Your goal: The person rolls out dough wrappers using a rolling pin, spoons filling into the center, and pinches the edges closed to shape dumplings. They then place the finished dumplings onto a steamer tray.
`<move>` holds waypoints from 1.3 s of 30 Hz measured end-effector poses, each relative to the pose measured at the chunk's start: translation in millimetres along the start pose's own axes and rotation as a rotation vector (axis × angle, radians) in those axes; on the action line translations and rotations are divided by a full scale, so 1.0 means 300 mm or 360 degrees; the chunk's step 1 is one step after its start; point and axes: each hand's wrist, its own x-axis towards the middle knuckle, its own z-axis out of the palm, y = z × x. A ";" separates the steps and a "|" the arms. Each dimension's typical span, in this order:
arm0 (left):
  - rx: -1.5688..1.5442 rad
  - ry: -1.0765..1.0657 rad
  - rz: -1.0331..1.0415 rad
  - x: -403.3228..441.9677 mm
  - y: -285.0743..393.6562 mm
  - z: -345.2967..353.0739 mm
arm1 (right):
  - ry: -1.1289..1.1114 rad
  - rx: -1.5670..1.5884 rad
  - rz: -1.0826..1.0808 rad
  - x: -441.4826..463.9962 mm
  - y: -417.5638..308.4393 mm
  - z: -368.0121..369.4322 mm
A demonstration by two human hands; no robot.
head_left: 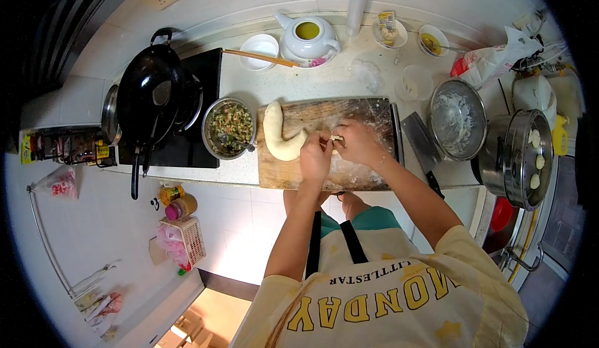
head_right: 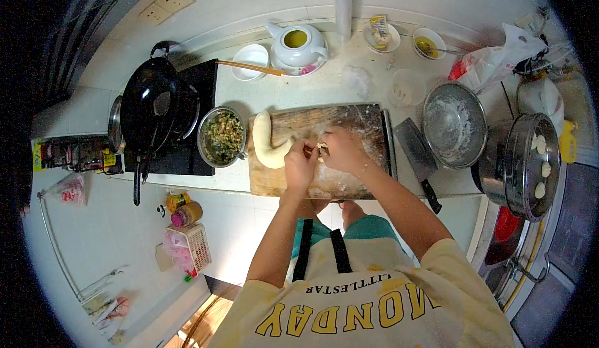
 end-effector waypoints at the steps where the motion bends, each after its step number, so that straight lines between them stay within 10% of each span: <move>1: -0.0001 -0.0002 0.0003 0.000 0.001 0.000 | -0.0018 0.0016 0.0014 0.001 -0.003 -0.005; 15: 0.0044 -0.0058 -0.0187 -0.060 -0.015 -0.001 | 0.0408 0.0066 -0.0012 -0.016 -0.011 0.066; 39: 0.0209 -0.0187 0.0102 -0.014 -0.017 -0.036 | 0.0014 0.0157 0.0291 -0.013 -0.019 -0.016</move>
